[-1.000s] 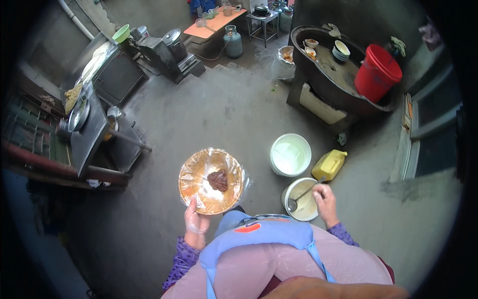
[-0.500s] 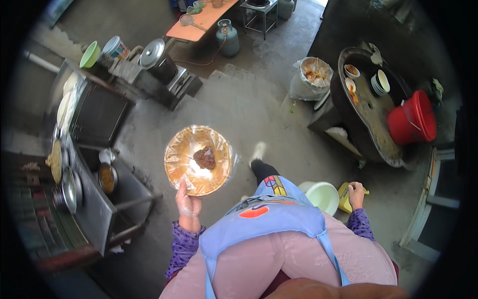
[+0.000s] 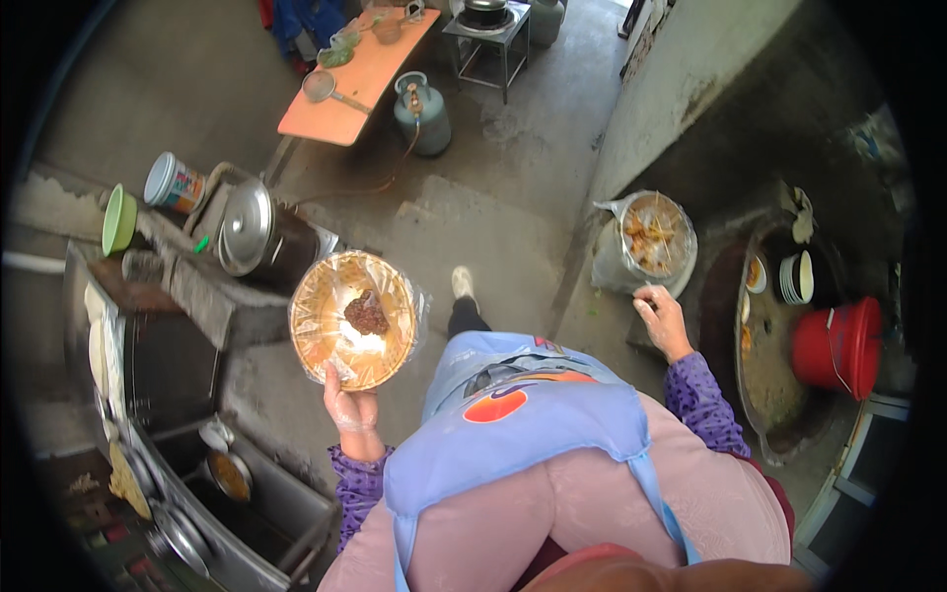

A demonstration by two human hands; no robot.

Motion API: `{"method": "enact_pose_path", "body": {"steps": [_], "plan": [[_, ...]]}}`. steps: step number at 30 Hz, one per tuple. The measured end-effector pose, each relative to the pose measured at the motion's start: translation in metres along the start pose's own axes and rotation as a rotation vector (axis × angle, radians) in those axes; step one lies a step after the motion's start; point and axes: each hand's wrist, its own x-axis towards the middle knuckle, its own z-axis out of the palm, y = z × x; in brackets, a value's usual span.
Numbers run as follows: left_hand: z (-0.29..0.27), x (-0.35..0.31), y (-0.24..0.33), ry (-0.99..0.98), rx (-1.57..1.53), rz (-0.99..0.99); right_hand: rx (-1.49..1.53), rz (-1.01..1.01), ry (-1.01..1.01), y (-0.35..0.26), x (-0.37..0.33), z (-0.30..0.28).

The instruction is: The person prepares dumplings by rolling dough into small circles, filling them with a green vegetable mixture, and sealing them. They also add chopped green vegetables to a pot on the stove and mix a sauce in a bowl.

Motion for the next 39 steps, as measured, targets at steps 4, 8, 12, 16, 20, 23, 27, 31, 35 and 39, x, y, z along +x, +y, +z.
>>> {"method": "enact_pose_path", "body": {"steps": [4, 8, 12, 16, 20, 23, 27, 31, 35, 39], "plan": [[0.028, 0.179, -0.038, -0.149, 0.001, 0.0, -0.093, 0.269, 0.173, 0.088, 0.102, 0.057], [0.063, 0.32, -0.097, -0.128, 0.027, -0.092, 0.002, 0.502, 0.023, 0.161, 0.204, 0.128], [0.109, 0.43, -0.17, -0.05, -0.019, -0.104, 0.19, 0.457, -0.141, 0.204, 0.319, 0.149], [0.138, 0.557, -0.252, -0.125, -0.149, -0.11, 0.037, 0.359, -0.132, 0.276, 0.503, 0.187], [0.155, 0.69, -0.312, -0.111, -0.225, -0.178, 0.024, 0.287, -0.16, 0.325, 0.641, 0.244], [0.166, 0.807, -0.345, -0.075, -0.165, -0.16, 0.066, 0.267, -0.264, 0.357, 0.727, 0.287], [0.178, 0.996, -0.381, -0.061, -0.213, -0.075, -0.04, 0.318, -0.193, 0.419, 0.853, 0.372], [0.197, 1.144, -0.412, -0.033, -0.275, 0.03, -0.04, 0.169, -0.447, 0.468, 1.006, 0.423], [0.217, 1.231, -0.43, 0.023, -0.299, 0.121, -0.158, -0.053, -0.424, 0.449, 1.203, 0.49], [0.232, 1.285, -0.435, 0.205, -0.455, 0.12, -0.026, -0.556, -0.395, 0.347, 1.407, 0.589]]}}
